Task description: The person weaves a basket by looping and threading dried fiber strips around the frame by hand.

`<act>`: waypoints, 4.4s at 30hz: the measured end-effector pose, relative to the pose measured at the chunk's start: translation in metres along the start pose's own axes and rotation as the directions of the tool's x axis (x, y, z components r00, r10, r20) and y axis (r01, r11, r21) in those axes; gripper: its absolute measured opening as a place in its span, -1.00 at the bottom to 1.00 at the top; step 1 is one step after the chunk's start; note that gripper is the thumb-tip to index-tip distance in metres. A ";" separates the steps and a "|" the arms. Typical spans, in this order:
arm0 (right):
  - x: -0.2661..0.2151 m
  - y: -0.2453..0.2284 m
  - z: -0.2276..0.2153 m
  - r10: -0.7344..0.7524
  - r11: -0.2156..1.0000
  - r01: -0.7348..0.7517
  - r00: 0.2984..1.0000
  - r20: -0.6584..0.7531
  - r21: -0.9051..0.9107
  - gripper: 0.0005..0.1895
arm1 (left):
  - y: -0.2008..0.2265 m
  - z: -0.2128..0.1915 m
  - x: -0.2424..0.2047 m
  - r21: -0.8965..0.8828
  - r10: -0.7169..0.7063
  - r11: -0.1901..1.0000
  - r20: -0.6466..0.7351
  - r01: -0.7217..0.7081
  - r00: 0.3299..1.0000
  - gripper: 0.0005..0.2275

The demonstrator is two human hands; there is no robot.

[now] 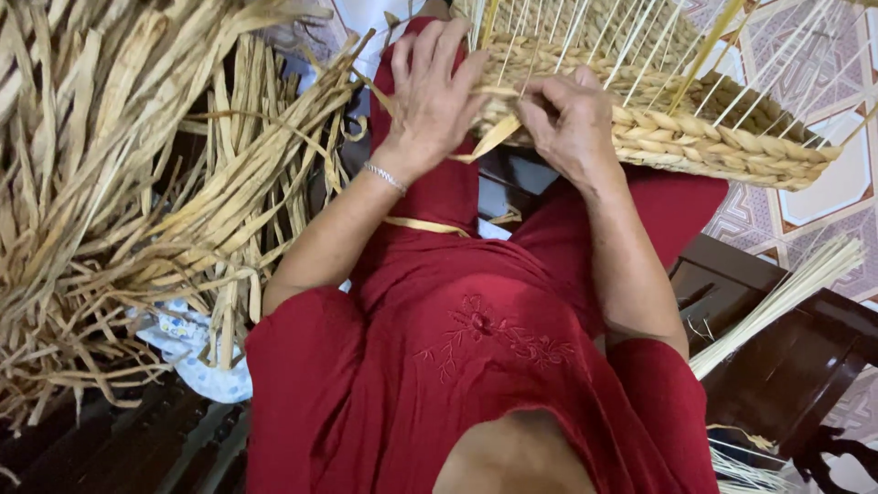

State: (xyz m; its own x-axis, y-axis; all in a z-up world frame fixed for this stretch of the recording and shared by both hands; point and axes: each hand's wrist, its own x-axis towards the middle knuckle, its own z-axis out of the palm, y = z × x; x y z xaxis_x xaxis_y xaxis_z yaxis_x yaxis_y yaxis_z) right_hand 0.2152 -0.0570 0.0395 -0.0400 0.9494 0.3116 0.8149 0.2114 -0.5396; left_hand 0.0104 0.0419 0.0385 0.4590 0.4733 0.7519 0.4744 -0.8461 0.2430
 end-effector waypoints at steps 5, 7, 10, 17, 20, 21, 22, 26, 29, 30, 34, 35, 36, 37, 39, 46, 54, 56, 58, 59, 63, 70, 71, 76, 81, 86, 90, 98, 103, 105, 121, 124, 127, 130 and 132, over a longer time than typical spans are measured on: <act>0.001 -0.001 0.016 0.083 0.994 -0.092 0.986 -0.143 -0.058 -0.96 | -0.018 0.045 -0.066 -0.216 -0.182 0.942 0.320 0.259 0.930 -0.81; -0.004 0.001 0.023 0.092 0.995 -0.098 0.977 -0.193 -0.021 -0.95 | -0.020 0.037 -0.071 -0.256 -0.259 0.903 0.313 0.344 0.914 -0.80; -0.005 0.010 0.026 0.040 0.995 -0.017 0.968 -0.249 0.093 -0.92 | -0.036 0.027 -0.071 -0.437 -0.430 0.624 0.500 0.648 0.752 -0.75; -0.013 0.019 0.023 0.195 0.950 -0.137 0.962 -0.190 0.279 -0.86 | -0.169 0.065 -0.146 -0.089 -0.632 0.755 0.163 0.649 0.758 -0.80; -0.013 0.020 0.024 0.224 0.936 -0.158 0.958 -0.182 0.316 -0.88 | -0.204 0.056 -0.162 0.234 -0.655 0.755 0.257 0.612 0.710 -0.75; -0.015 0.020 0.025 0.224 0.936 -0.160 0.957 -0.182 0.313 -0.88 | -0.208 0.048 -0.163 0.306 -0.694 0.712 0.441 0.632 0.569 -0.69; -0.013 0.018 0.024 0.225 0.936 -0.162 0.958 -0.178 0.313 -0.88 | -0.213 0.052 -0.175 0.306 -0.696 0.710 0.442 0.634 0.566 -0.69; -0.013 0.015 0.024 0.269 0.928 -0.204 0.946 -0.183 0.311 -0.88 | -0.219 0.051 -0.190 0.429 -0.703 0.711 0.443 0.557 0.556 -0.83; -0.014 0.011 0.020 0.295 0.903 -0.218 0.941 -0.167 0.370 -0.89 | -0.204 0.032 -0.168 0.340 -0.705 0.707 0.402 0.620 0.584 -0.86; -0.015 0.009 0.018 0.264 0.914 -0.190 0.950 -0.168 0.358 -0.89 | -0.197 0.025 -0.161 0.275 -0.713 0.701 0.317 0.658 0.626 -0.88; -0.006 -0.016 0.007 0.108 0.993 -0.097 0.966 -0.234 0.060 -0.86 | -0.133 0.001 -0.098 -0.296 -0.657 0.559 0.412 0.775 0.631 -0.86; -0.006 -0.018 0.006 0.079 0.997 -0.074 0.967 -0.242 0.032 -0.85 | -0.111 -0.003 -0.082 -0.393 -0.503 0.727 0.253 0.563 0.827 -0.84; -0.007 -0.020 0.006 0.050 0.999 -0.051 0.967 -0.248 0.004 -0.83 | -0.088 -0.008 -0.066 -0.447 -0.301 0.842 0.076 0.303 0.950 -0.81; -0.008 -0.022 0.005 0.056 0.998 -0.059 0.966 -0.252 -0.004 -0.83 | -0.070 -0.005 -0.056 -0.457 -0.296 0.838 0.079 0.298 0.952 -0.81; -0.010 -0.024 0.004 0.056 0.998 -0.055 0.968 -0.244 0.013 -0.85 | -0.034 0.001 -0.035 -0.393 -0.115 0.905 0.145 0.164 0.983 -0.88; -0.021 -0.023 0.001 -0.061 0.988 0.028 0.973 -0.222 -0.152 -0.81 | 0.012 0.039 -0.025 -0.482 -0.175 0.855 0.078 0.191 0.982 -0.85; -0.017 -0.028 0.002 -0.010 0.999 -0.001 0.977 -0.212 -0.049 -0.81 | 0.009 0.061 -0.030 -0.435 -0.138 0.873 0.210 0.219 0.968 -0.80; -0.014 -0.013 0.007 0.048 0.995 -0.066 0.974 -0.219 -0.073 -0.82 | 0.012 0.064 -0.032 -0.377 -0.137 0.897 0.255 0.229 0.957 -0.83; -0.010 0.003 0.014 0.098 0.988 -0.123 0.968 -0.231 -0.096 -0.83 | 0.015 0.055 -0.028 -0.315 -0.136 0.921 0.293 0.230 0.946 -0.86; -0.008 0.012 0.019 0.168 0.986 -0.168 0.959 -0.229 0.019 -0.85 | 0.016 0.044 -0.024 -0.326 -0.112 0.925 0.253 0.194 0.961 -0.86; 0.025 -0.028 0.002 0.163 0.983 -0.180 0.943 -0.292 -0.031 -0.55 | 0.027 -0.003 -0.024 -0.253 -0.072 0.965 -0.008 0.067 0.997 -0.77; 0.013 0.012 0.042 -0.188 0.943 0.135 0.970 -0.155 -0.304 -0.88 | -0.006 -0.019 -0.076 -0.258 -0.065 0.945 0.451 0.199 0.890 -0.81; 0.013 0.005 0.032 -0.156 0.968 0.133 0.983 -0.095 -0.213 -0.87 | -0.011 -0.023 -0.077 -0.297 -0.123 0.897 0.541 0.326 0.832 -0.79; 0.027 -0.043 -0.019 -0.182 0.982 0.185 0.981 0.069 -0.043 -0.78 | -0.036 -0.046 -0.053 -0.037 -0.059 0.996 0.346 0.076 0.936 -0.77; 0.022 -0.024 0.004 0.064 0.997 -0.065 0.996 0.055 0.032 -0.90 | -0.012 -0.096 0.048 0.434 0.081 0.899 -0.286 0.054 0.955 -0.80; 0.015 -0.019 0.004 0.048 0.996 -0.045 0.999 -0.026 0.077 -0.91 | 0.000 -0.009 -0.018 -0.177 0.050 0.984 0.117 -0.029 0.992 -0.81; 0.011 -0.013 0.006 0.063 0.994 -0.061 0.998 -0.017 0.086 -0.90 | -0.013 0.070 -0.012 -0.139 -0.173 0.949 0.522 0.283 0.835 -0.91; 0.016 -0.017 0.014 0.090 0.991 -0.077 0.988 -0.124 0.107 -0.89 | -0.020 0.076 -0.030 -0.767 -0.526 0.232 0.419 0.599 0.740 -0.88; 0.028 -0.021 0.020 0.149 0.983 -0.130 0.976 -0.157 0.129 -0.85 | -0.002 0.024 -0.047 -0.687 -0.453 -0.572 0.720 0.448 0.527 -0.78; 0.026 -0.016 0.023 -0.012 0.996 0.000 0.989 -0.146 -0.085 -0.91 | 0.002 0.018 -0.047 -0.743 -0.371 -0.388 0.668 0.546 0.645 -0.71; 0.022 -0.012 0.039 0.089 0.996 -0.090 0.955 -0.282 0.009 -0.96 | -0.055 0.033 -0.076 -0.372 -0.290 0.771 0.518 0.517 0.805 -0.90; 0.028 -0.010 0.046 0.049 0.994 -0.076 0.949 -0.313 -0.075 -0.68 | -0.042 0.017 -0.065 -0.231 -0.309 0.885 0.360 0.405 0.880 -0.90; 0.024 -0.008 0.053 -0.143 0.942 0.033 0.940 -0.311 -0.333 -0.74 | -0.016 -0.012 -0.042 -0.037 -0.133 0.991 -0.032 0.132 0.991 -0.86; 0.029 -0.027 0.039 -0.232 0.930 0.173 0.961 -0.152 -0.325 -0.78 | -0.010 -0.007 -0.055 -0.164 -0.031 0.985 0.122 0.051 0.992 -0.65; 0.026 -0.014 0.035 -0.175 0.974 0.167 0.984 -0.038 -0.155 -0.81 | -0.015 0.014 -0.071 -0.258 -0.097 0.943 0.387 0.209 0.917 -0.83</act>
State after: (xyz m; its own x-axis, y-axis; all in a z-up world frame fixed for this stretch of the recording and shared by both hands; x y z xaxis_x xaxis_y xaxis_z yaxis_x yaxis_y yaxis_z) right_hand 0.1827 -0.0269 0.0279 -0.1603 0.8883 0.4304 0.8763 0.3287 -0.3521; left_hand -0.0188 0.0249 -0.0270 0.6657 0.6112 0.4281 0.3495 -0.7623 0.5448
